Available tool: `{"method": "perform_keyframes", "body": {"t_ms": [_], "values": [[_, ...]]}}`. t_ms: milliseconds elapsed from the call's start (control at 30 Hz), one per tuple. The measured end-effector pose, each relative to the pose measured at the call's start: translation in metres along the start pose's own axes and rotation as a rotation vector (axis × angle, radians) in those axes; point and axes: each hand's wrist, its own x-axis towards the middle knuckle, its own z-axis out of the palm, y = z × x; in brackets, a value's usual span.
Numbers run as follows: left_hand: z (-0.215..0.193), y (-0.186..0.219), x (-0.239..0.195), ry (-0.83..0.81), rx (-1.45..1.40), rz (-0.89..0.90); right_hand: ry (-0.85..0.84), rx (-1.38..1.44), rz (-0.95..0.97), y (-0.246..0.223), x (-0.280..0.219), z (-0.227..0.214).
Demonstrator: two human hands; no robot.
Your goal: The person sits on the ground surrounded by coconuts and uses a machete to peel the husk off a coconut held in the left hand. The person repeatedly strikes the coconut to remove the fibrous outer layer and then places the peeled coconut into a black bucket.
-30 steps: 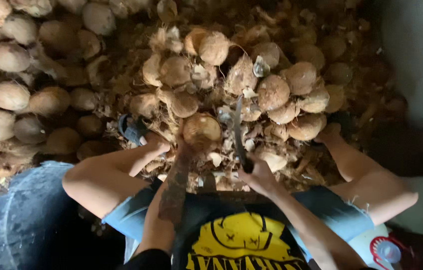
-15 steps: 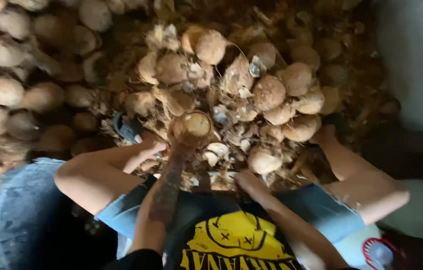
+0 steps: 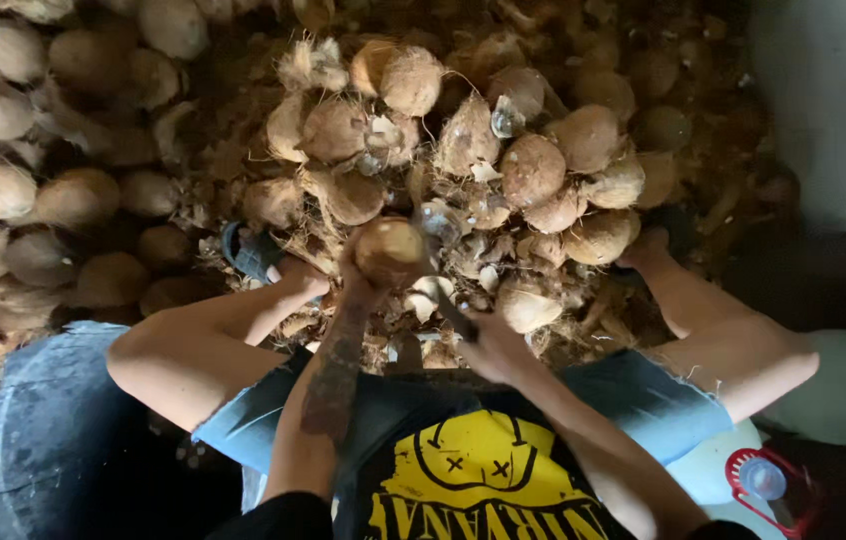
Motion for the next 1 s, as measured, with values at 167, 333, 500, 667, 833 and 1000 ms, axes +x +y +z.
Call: {"method": "perform_keyframes", "body": {"t_ms": [167, 333, 500, 667, 833, 1000], "values": [[0.021, 0.005, -0.049, -0.279, -0.274, 0.052, -0.017, 0.278, 1.297, 0.034, -0.025, -0.019], [-0.007, 0.021, -0.026, -0.592, -0.074, 0.008, 0.036, 0.343, 0.269, -0.047, 0.049, -0.042], [-0.022, 0.017, 0.019, -0.048, 0.119, 0.013, -0.05, 0.181, 0.169, -0.029, 0.032, -0.016], [0.019, 0.016, -0.03, -0.134, -0.036, 0.16, -0.406, -0.086, 1.285, 0.001, -0.008, 0.006], [-0.043, 0.011, 0.002, -0.11, -0.079, 0.076, -0.134, 0.212, 0.707, -0.029, 0.003, -0.028], [0.01, 0.018, -0.014, -0.058, 0.273, 0.102, 0.273, 0.421, -0.167, -0.061, 0.041, -0.018]]}}
